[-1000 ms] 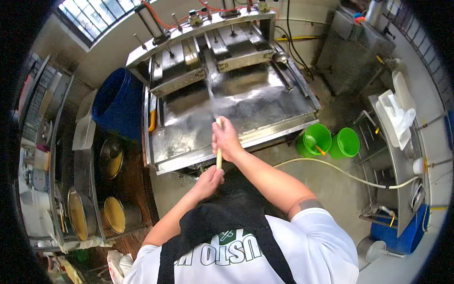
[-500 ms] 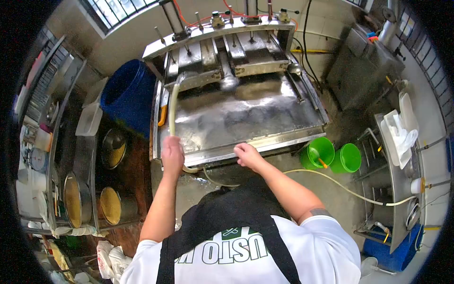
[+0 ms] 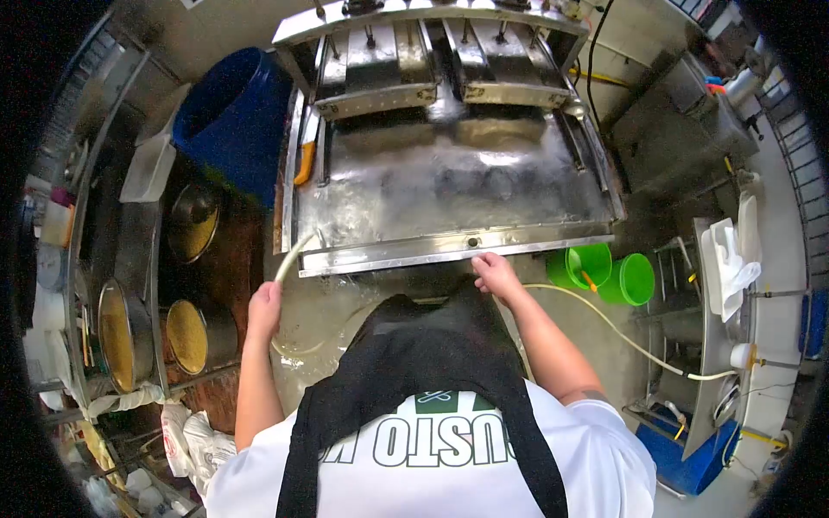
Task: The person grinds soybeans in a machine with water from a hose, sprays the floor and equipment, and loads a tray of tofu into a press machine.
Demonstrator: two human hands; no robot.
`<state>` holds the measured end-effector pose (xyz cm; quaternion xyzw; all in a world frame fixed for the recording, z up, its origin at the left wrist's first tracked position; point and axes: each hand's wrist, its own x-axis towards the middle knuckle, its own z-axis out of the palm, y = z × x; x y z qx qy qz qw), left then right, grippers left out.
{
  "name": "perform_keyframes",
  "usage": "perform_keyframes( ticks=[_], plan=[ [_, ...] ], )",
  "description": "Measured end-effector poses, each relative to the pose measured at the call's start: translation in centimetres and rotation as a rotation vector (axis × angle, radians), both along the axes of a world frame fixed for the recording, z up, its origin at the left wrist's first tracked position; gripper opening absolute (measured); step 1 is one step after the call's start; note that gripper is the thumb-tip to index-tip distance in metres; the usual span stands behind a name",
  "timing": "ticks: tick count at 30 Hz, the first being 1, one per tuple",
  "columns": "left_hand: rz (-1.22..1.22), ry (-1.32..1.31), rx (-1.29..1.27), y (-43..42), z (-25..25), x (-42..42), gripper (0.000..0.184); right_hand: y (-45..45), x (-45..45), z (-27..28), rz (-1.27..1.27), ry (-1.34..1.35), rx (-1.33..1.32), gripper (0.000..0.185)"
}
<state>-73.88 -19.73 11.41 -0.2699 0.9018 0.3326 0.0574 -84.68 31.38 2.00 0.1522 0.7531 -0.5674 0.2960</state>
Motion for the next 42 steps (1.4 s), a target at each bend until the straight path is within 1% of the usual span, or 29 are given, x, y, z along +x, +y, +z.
perform_keyframes(
  ticks=[2,3,5,6,8,9,11,12,14,15,16,18,20,21,23,24,26,27,28,30,32,33,35,36,37,38,39,40,42],
  plan=[
    [-0.145,0.019,0.026,1.6,-0.7,1.1,0.041,-1.6,-0.4,-0.2,0.025,0.0,0.004,0.033],
    [-0.16,0.004,0.041,3.4,0.2,0.7,0.041,-2.5,-0.9,-0.3,0.055,0.018,0.0,0.031],
    [-0.309,-0.104,0.249,7.5,2.7,-0.5,0.04,-4.5,-1.8,0.0,0.078,-0.001,0.007,0.028],
    [-0.386,-0.046,0.337,8.3,1.0,-1.0,0.038,-5.2,-2.4,0.2,0.1,-0.04,0.005,0.03],
    [-0.514,-0.007,0.384,11.2,2.9,-3.0,0.037,-6.6,-3.0,0.7,-0.045,-0.123,-0.139,0.022],
    [-0.531,-0.011,0.398,12.2,4.0,-4.1,0.037,-7.0,-3.5,0.5,-0.063,-0.126,-0.126,0.022],
    [-0.671,-0.193,0.445,13.8,5.4,-6.3,0.036,-7.3,-4.2,0.1,-0.296,-0.204,-0.404,0.019],
    [-0.677,-0.197,0.453,14.5,4.9,-7.3,0.036,-6.9,-4.5,0.0,-0.304,-0.207,-0.397,0.019],
    [-0.805,-0.179,0.405,16.1,2.9,-8.9,0.039,-5.9,-4.9,0.1,-0.452,-0.038,-0.443,0.018],
    [-0.811,-0.18,0.408,17.0,2.2,-9.7,0.039,-5.4,-5.0,0.1,-0.544,-0.02,-0.42,0.017],
    [-0.863,-0.188,0.368,18.0,1.6,-10.5,0.04,-4.3,-5.1,-0.6,-0.548,-0.019,-0.418,0.017],
    [-0.917,-0.194,0.327,20.0,0.0,-12.0,0.042,-2.4,-5.5,-2.0,-0.479,-0.004,-0.182,0.02],
    [-0.905,-0.226,0.296,21.9,-2.0,-13.2,0.044,-1.9,-5.3,-2.4,-0.489,-0.005,-0.151,0.02],
    [-0.902,-0.223,0.293,22.6,-3.0,-14.0,0.044,-1.7,-5.5,-3.1,-0.461,-0.002,-0.109,0.019],
    [-1.029,-0.232,0.285,23.9,-4.3,-15.6,0.046,-1.4,-6.0,-3.6,-0.391,0.011,-0.063,0.018],
    [-1.025,-0.223,0.274,24.6,-4.5,-16.3,0.046,-1.3,-6.0,-4.3,-0.311,0.08,0.043,0.019],
    [-1.129,-0.286,0.165,25.7,-3.7,-18.6,0.048,0.3,-6.8,-9.6,-0.205,0.207,0.297,0.022],
    [-1.111,-0.345,0.178,25.9,-2.3,-19.7,0.048,-0.4,-7.0,-7.3,-0.187,0.21,0.358,0.027],
    [-1.155,-0.341,0.105,26.1,-3.5,-20.9,0.051,-1.1,-6.8,-4.8,-0.17,0.208,0.42,0.033],
    [-1.103,-0.473,0.154,25.9,1.0,-22.2,0.052,-0.5,-7.7,-4.4,-0.025,0.127,0.427,0.034],
    [-1.094,-0.468,0.171,25.6,1.0,-22.7,0.053,0.3,-8.7,-3.3,0.273,0.172,0.404,0.037],
    [-1.076,-0.517,0.126,25.9,1.3,-22.7,0.052,0.3,-9.0,-2.4,0.36,0.199,0.419,0.037],
    [-1.152,-0.463,0.063,26.6,-0.7,-22.6,0.05,0.2,-9.6,-1.5,0.54,0.218,0.474,0.038],
    [-1.108,-0.426,0.051,27.2,-1.9,-22.0,0.041,0.4,-10.0,-1.5,0.628,0.214,0.518,0.038],
    [-1.174,-0.432,0.013,28.1,-6.1,-22.0,0.04,0.3,-10.4,-0.8,0.728,0.171,0.566,0.037],
    [-1.325,-0.413,-0.044,28.8,-6.1,-21.9,0.043,0.3,-10.9,-0.2,0.826,0.131,0.616,0.037],
    [-1.132,-0.488,0.066,29.0,-8.4,-21.3,0.048,0.5,-10.7,-0.3,0.822,0.265,0.578,0.037],
    [-1.16,-0.456,0.12,29.0,-12.6,-21.2,0.051,0.5,-11.5,-0.3,0.812,0.401,0.539,0.037],
    [-1.24,-0.441,0.114,28.6,-14.6,-21.7,0.053,-0.5,-14.6,2.6,0.797,0.418,0.505,0.036]
  ],
)
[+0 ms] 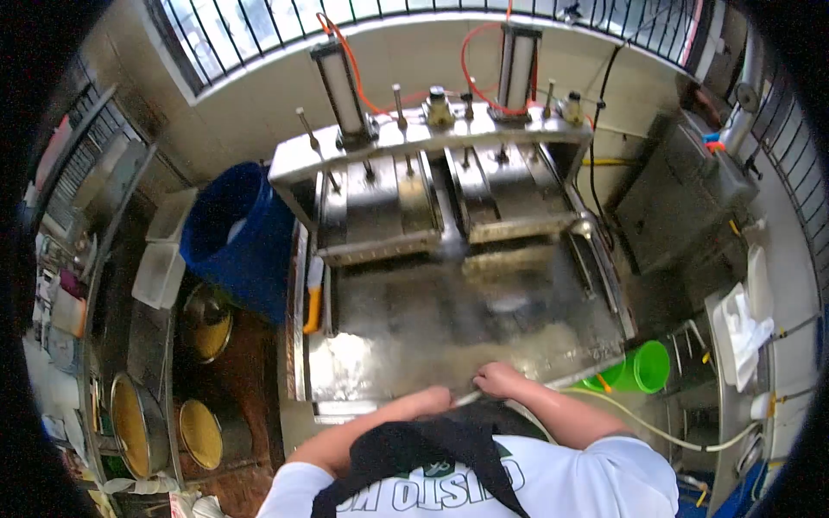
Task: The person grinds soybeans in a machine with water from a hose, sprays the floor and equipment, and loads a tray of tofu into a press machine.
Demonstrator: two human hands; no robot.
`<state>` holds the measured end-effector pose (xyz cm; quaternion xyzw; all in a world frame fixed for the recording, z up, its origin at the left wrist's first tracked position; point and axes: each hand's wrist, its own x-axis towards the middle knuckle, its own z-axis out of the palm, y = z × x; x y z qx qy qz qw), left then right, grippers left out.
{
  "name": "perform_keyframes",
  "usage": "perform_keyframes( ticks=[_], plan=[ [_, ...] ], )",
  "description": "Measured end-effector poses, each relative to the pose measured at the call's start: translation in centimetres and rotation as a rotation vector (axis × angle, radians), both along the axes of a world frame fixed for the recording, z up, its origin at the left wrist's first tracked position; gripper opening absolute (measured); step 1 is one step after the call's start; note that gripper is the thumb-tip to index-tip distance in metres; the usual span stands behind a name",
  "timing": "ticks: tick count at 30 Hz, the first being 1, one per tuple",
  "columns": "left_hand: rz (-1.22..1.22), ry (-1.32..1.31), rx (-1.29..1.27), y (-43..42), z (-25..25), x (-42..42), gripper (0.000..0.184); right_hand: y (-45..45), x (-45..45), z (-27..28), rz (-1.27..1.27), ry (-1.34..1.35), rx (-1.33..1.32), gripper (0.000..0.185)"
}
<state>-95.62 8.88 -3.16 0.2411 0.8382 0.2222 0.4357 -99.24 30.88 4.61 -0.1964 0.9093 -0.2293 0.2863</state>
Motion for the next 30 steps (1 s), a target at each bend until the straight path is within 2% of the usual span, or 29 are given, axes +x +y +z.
perform_keyframes(
  ticks=[1,2,4,5,7,8,10,11,12,13,14,16,19,22,23,24,25,26,28,29,30],
  plan=[
    [0.022,-0.008,0.056,-0.7,0.3,-0.4,0.055,-0.3,-1.5,1.0,-0.011,-0.031,-0.023,0.035],
    [0.08,0.021,0.1,-1.5,5.2,-1.0,0.056,-0.9,-3.8,1.6,-0.006,-0.013,-0.032,0.035],
    [0.272,0.075,0.123,-2.8,5.2,-2.3,0.047,-2.0,-9.4,3.8,-0.093,0.063,-0.016,0.034],
    [0.274,0.083,0.118,-3.7,5.6,-3.0,0.047,-2.5,-12.6,4.9,-0.095,0.188,-0.039,0.034],
    [0.652,0.308,0.065,-6.4,6.8,-3.9,0.046,-3.3,-20.5,8.0,-0.048,0.487,-0.131,0.036],
    [0.674,0.414,-0.075,-7.8,8.2,-3.8,0.047,-4.1,-25.3,9.3,-0.079,0.612,-0.151,0.042],
    [0.765,0.589,-0.264,-10.8,10.0,-3.1,0.059,-5.8,-32.5,15.8,-0.182,0.881,-0.046,0.053],
    [0.827,0.469,-0.329,-12.4,10.7,-2.8,0.08,-6.6,-36.0,18.2,-0.253,1.114,-0.056,0.056],
    [0.832,0.473,-0.329,-13.2,10.9,-2.2,0.08,-6.7,-41.0,18.7,-0.28,1.261,-0.018,0.056],
    [0.893,0.477,-0.459,-13.8,10.7,-0.9,0.091,-7.5,-43.0,20.9,-0.355,1.245,-0.007,0.055],
    [0.952,0.479,-0.589,-14.5,10.1,0.4,0.101,-7.9,-44.5,22.5,-0.341,1.184,0.077,0.051],
    [0.945,0.396,-0.479,-16.5,7.0,2.4,0.115,-8.8,-46.7,23.9,-0.172,0.916,0.219,0.045],
    [0.944,0.394,-0.434,-16.7,6.1,2.8,0.122,-9.7,-50.8,20.5,-0.274,0.886,0.131,0.041],
    [0.95,0.35,-0.406,-16.7,6.4,2.5,0.127,-8.6,-51.1,17.4,-0.367,1.247,0.06,0.041],
    [0.943,0.342,-0.394,-16.8,6.4,2.6,0.128,-8.2,-50.7,17.0,-0.424,1.25,0.159,0.041],
    [0.93,0.334,-0.384,-17.1,6.4,2.7,0.129,-7.9,-49.8,17.4,-0.485,1.247,0.26,0.04],
    [0.917,0.323,-0.382,-17.3,6.6,2.7,0.129,-7.7,-49.2,17.9,-0.464,1.247,0.2,0.036],
    [0.923,0.305,-0.381,-17.3,6.8,2.6,0.13,-7.7,-49.0,17.6,-0.436,1.443,0.198,0.029],
    [0.926,0.28,-0.368,-17.2,6.6,2.4,0.13,-7.8,-47.2,18.8,-0.415,1.556,0.028,0.028],
    [0.924,0.285,-0.367,-17.3,6.4,2.5,0.131,-7.8,-46.6,19.7,-0.41,1.553,0.036,0.028],
    [0.927,0.291,-0.368,-17.5,6.2,2.6,0.131,-7.9,-46.3,20.6,-0.434,1.665,0.054,0.03]
  ],
)
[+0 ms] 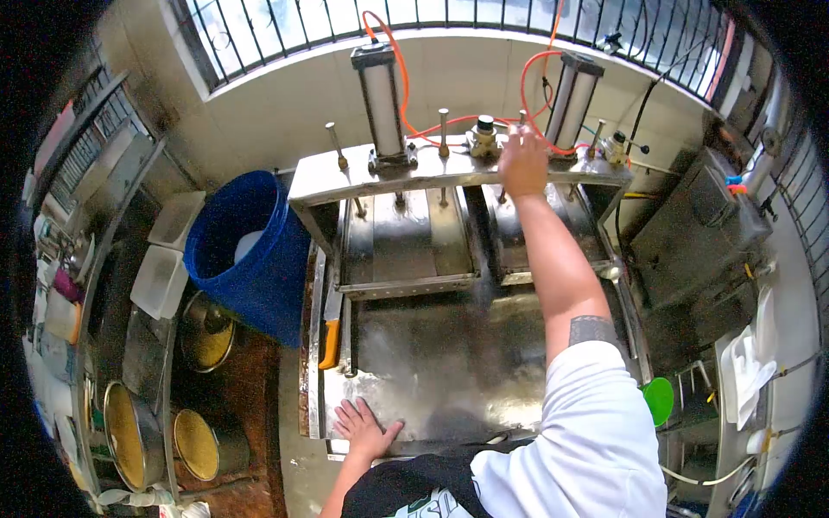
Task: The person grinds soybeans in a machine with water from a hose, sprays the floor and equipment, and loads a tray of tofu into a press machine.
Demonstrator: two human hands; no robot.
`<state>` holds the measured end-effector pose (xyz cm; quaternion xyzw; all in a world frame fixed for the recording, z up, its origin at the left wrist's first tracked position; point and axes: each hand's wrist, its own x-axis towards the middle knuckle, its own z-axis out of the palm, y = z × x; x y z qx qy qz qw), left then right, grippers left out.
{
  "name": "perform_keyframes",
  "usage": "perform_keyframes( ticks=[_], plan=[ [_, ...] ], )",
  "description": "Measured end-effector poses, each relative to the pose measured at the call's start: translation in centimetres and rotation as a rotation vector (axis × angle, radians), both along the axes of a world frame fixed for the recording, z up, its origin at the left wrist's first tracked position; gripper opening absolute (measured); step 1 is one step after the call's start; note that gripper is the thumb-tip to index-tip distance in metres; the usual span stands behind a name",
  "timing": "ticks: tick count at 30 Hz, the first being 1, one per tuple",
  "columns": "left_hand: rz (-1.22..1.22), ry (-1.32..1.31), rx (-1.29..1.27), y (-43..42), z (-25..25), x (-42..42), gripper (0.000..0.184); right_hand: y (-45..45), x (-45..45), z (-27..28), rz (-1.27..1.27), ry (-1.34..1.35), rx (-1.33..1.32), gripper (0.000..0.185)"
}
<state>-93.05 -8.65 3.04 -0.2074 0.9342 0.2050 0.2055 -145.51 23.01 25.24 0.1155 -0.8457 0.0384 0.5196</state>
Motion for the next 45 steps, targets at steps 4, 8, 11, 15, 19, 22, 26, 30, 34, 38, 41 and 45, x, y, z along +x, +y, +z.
perform_keyframes(
  ticks=[4,8,11,15,19,22,26,30,34,38,41,45],
  plan=[
    [0.003,-0.003,0.011,-0.4,-0.2,-0.1,0.131,-0.9,-3.6,0.5,0.034,-0.137,-0.026,0.037],
    [-0.007,-0.026,0.025,-0.5,0.3,-0.2,0.131,-4.5,-3.0,7.5,-0.243,-0.94,-0.076,0.037],
    [-0.01,-0.026,0.017,-0.1,0.7,-0.2,0.13,-11.4,-3.3,5.8,-0.132,-0.861,-0.277,0.043],
    [-0.035,-0.038,-0.042,-0.1,0.3,-0.1,0.127,-12.3,-1.1,3.4,-0.06,-0.709,-0.415,0.05],
    [-0.034,-0.038,-0.028,-0.3,0.3,0.0,0.127,-12.1,-3.2,4.4,-0.056,-0.89,-0.579,0.063],
    [-0.034,-0.037,-0.034,-0.1,0.5,0.1,0.126,-11.0,0.3,2.2,0.188,-0.6,-0.375,0.062],
    [-0.041,-0.051,-0.031,-0.2,0.4,0.2,0.125,-14.8,15.4,-5.1,0.725,-0.55,-0.525,0.031],
    [-0.019,-0.058,-0.028,-0.1,0.7,0.0,0.126,-18.2,24.8,-13.8,0.644,-1.678,-1.171,0.034],
    [-0.033,-0.04,-0.01,-0.2,0.6,0.1,0.13,-21.7,18.9,-22.3,0.517,-1.343,-2.111,0.036],
    [-0.047,-0.085,-0.013,-0.3,0.7,-0.1,0.13,-24.0,17.7,-18.9,0.446,-1.158,-2.433,0.021],
    [-0.039,-0.082,-0.026,-0.2,0.8,-0.1,0.129,-24.1,17.5,-19.6,0.411,-1.051,-2.496,0.017],
    [-0.045,-0.096,-0.04,0.0,1.2,-0.1,0.13,-22.1,20.5,-18.8,0.412,-1.029,-2.507,0.014]
  ],
)
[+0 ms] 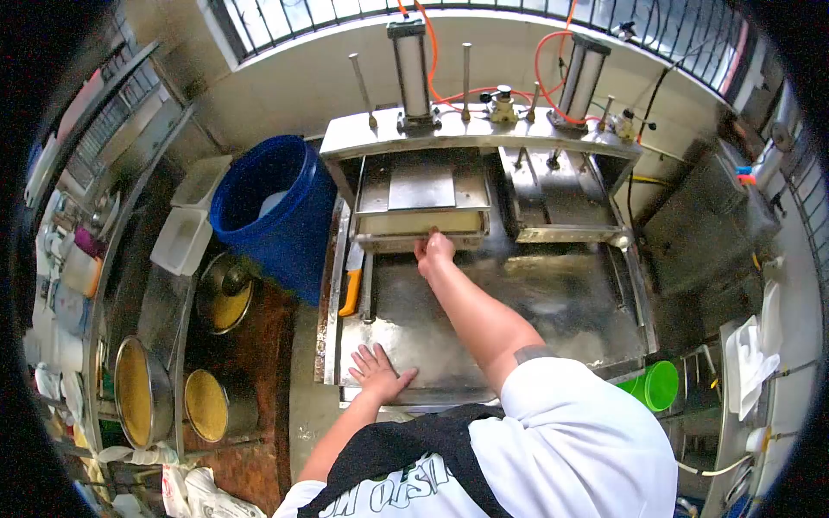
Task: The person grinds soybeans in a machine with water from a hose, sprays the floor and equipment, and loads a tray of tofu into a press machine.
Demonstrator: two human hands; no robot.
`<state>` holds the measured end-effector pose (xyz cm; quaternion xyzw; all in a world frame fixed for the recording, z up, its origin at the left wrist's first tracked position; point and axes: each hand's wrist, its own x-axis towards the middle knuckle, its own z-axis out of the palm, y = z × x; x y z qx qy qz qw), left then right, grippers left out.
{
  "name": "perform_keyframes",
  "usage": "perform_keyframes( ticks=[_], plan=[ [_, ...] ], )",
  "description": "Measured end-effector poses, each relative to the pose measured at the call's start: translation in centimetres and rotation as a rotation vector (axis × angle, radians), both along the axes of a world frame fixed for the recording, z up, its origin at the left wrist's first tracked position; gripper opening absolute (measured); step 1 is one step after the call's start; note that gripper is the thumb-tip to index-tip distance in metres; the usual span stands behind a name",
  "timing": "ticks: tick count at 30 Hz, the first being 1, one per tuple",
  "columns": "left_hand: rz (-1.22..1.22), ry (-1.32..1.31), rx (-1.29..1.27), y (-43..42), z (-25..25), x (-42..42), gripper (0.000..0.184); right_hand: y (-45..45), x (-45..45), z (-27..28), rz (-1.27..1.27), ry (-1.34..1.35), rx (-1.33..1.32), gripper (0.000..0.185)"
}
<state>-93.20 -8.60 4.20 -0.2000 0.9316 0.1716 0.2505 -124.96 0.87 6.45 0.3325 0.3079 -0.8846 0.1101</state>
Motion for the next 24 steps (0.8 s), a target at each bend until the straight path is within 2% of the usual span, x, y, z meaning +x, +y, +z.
perform_keyframes(
  ticks=[3,5,7,9,11,13,15,16,17,18,19,20,21,23,24],
  plan=[
    [-0.033,-0.024,-0.007,-0.2,0.0,0.0,0.126,2.5,4.1,-1.3,0.11,0.072,0.04,0.014],
    [0.065,0.059,0.064,-0.4,-1.2,0.1,0.122,4.5,8.3,-0.3,0.153,0.064,0.122,0.022],
    [0.027,0.061,0.065,-0.9,-1.6,0.2,0.116,7.1,12.4,-1.5,0.179,0.111,0.087,0.033],
    [0.075,0.079,0.067,-1.1,-2.5,0.3,0.103,10.3,15.9,-0.8,0.172,0.007,0.105,0.045],
    [0.064,0.111,0.062,-2.1,-4.0,0.7,0.086,14.8,18.0,-1.3,0.169,-0.012,0.134,0.048],
    [0.045,0.194,0.056,-2.2,-1.7,1.4,0.057,19.9,19.5,-1.9,0.318,-0.055,0.298,0.049],
    [-0.211,0.5,0.138,-7.4,-8.3,2.9,0.048,25.4,19.9,-0.8,0.392,-0.063,0.276,0.048],
    [-0.2,0.492,0.186,-6.4,-3.8,2.8,0.043,28.1,19.9,-1.4,0.395,-0.047,0.339,0.047],
    [-0.111,0.463,0.271,-5.8,-1.2,2.6,0.045,30.7,19.5,-2.2,0.401,-0.024,0.404,0.048],
    [0.092,0.414,0.407,-6.1,-1.0,1.7,0.051,33.0,19.2,-2.3,0.375,-0.061,0.479,0.048],
    [0.053,0.696,0.373,-6.5,-2.7,1.3,0.059,34.8,19.0,-2.3,0.346,-0.099,0.554,0.048],
    [0.109,0.77,0.278,-6.0,-2.2,0.2,0.061,36.4,19.0,-1.9,0.289,-0.084,0.678,0.047],
    [0.119,0.824,0.324,-5.2,0.6,-0.5,0.062,37.8,19.6,-1.5,0.23,-0.071,0.802,0.046],
    [0.104,0.925,0.301,-4.7,2.0,-3.4,0.064,39.9,21.8,-0.4,0.0,-0.06,0.724,0.044],
    [0.078,0.935,0.259,-4.3,2.8,-5.0,0.063,41.5,23.3,-0.2,0.017,-0.033,0.688,0.04]
  ],
)
